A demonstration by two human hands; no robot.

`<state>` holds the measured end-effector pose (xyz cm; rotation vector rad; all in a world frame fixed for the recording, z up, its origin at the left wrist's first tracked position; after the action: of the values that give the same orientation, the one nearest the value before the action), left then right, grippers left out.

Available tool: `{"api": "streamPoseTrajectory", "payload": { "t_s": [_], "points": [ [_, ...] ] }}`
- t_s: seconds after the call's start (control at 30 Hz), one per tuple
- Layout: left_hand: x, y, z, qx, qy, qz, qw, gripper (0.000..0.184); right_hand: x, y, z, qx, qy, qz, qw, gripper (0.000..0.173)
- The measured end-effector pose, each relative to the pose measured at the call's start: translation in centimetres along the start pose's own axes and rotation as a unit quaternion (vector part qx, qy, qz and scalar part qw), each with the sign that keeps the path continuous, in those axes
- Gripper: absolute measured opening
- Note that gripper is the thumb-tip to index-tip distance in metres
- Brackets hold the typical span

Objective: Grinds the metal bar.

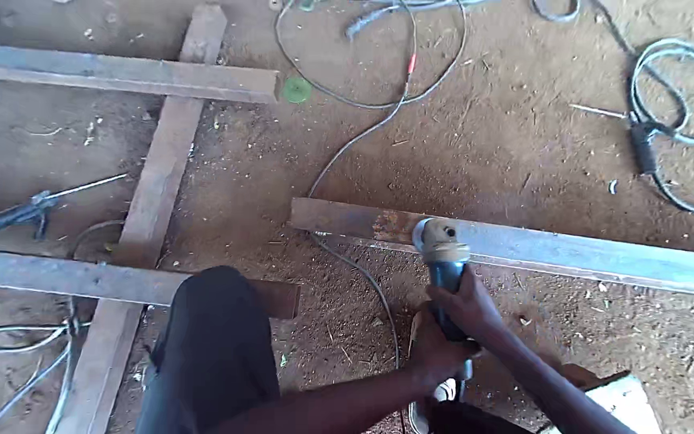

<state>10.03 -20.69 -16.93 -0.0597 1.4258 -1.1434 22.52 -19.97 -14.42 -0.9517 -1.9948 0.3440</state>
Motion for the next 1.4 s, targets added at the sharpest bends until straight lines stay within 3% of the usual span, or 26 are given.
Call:
{"api": "streamPoseTrajectory", "payload": {
  "t_s": [0.1, 0.23, 0.3, 0.47, 0.53, 0.67, 0.73, 0.83, 0.9, 1.07, 1.13, 1.27, 1.33, 1.4],
  "points": [
    [-0.5, -0.8, -1.7, 0.005, -0.007, -0.008, 1.000, 0.098, 1.1, -0.3, 1.6, 0.006, 0.017, 0.001, 1.000, 0.065],
    [-2.2, 2.7, -1.6, 0.114, 0.064, -0.015, 0.991, 0.079, 0.1, 0.9, -0.3, -0.130, 0.048, 0.071, 0.988, 0.064],
    [-2.0, 3.3, -1.9, 0.113, 0.074, -0.013, 0.991, 0.073, 0.5, 1.1, 0.0, -0.161, 0.045, 0.091, 0.982, 0.066],
    [-0.5, 1.2, -4.1, -0.049, -0.028, 0.054, 0.997, 0.088, 4.6, 1.0, 3.5, -0.020, -0.026, -0.003, 0.999, 0.063],
    [-0.6, 0.6, -4.7, -0.038, -0.040, 0.046, 0.997, 0.088, 4.8, 0.8, 3.9, -0.012, -0.020, 0.012, 1.000, 0.063],
    [-2.7, 0.8, -6.1, 0.053, 0.053, -0.027, 0.997, 0.074, 4.5, -0.2, 3.7, -0.100, 0.014, 0.078, 0.992, 0.066],
    [-2.8, 1.3, -6.9, 0.029, 0.028, -0.001, 0.999, 0.071, 5.4, 0.4, 4.6, -0.107, 0.010, 0.058, 0.993, 0.066],
    [-2.3, 1.6, -7.7, -0.046, -0.068, 0.049, 0.995, 0.077, 7.7, 1.5, 5.9, -0.027, -0.013, -0.010, 0.999, 0.064],
    [-2.4, 1.1, -7.9, -0.050, -0.082, 0.041, 0.995, 0.079, 8.2, 1.4, 6.1, -0.003, -0.028, -0.019, 0.999, 0.064],
    [-2.5, 1.0, -7.2, 0.087, 0.007, -0.017, 0.996, 0.076, 6.1, -0.3, 4.1, -0.111, -0.006, 0.086, 0.990, 0.066],
    [-1.3, 0.8, -6.9, 0.062, 0.005, -0.005, 0.998, 0.079, 5.6, -0.4, 4.5, -0.123, -0.019, 0.088, 0.988, 0.066],
    [0.5, 0.0, -7.3, -0.039, -0.065, 0.064, 0.995, 0.093, 5.8, 0.4, 6.7, -0.038, -0.030, 0.001, 0.999, 0.067],
    [0.7, -0.9, -7.0, -0.033, -0.053, 0.052, 0.997, 0.094, 4.9, -0.1, 6.6, -0.017, -0.010, 0.007, 1.000, 0.068],
    [-0.1, -1.2, -6.7, 0.029, 0.000, 0.005, 1.000, 0.092, 3.8, -1.1, 5.4, -0.051, 0.023, 0.051, 0.997, 0.067]
  ]
}}
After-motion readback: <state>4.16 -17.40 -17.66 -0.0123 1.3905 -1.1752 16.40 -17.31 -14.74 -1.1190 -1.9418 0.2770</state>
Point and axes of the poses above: each hand's wrist, its own y-axis towards the middle knuckle, its own z-axis out of the palm, x = y × z, the point moved 1 cm from there along y, towards the middle knuckle, and after that the axes turned 5 degrees about -y, right-handed, at the moved point
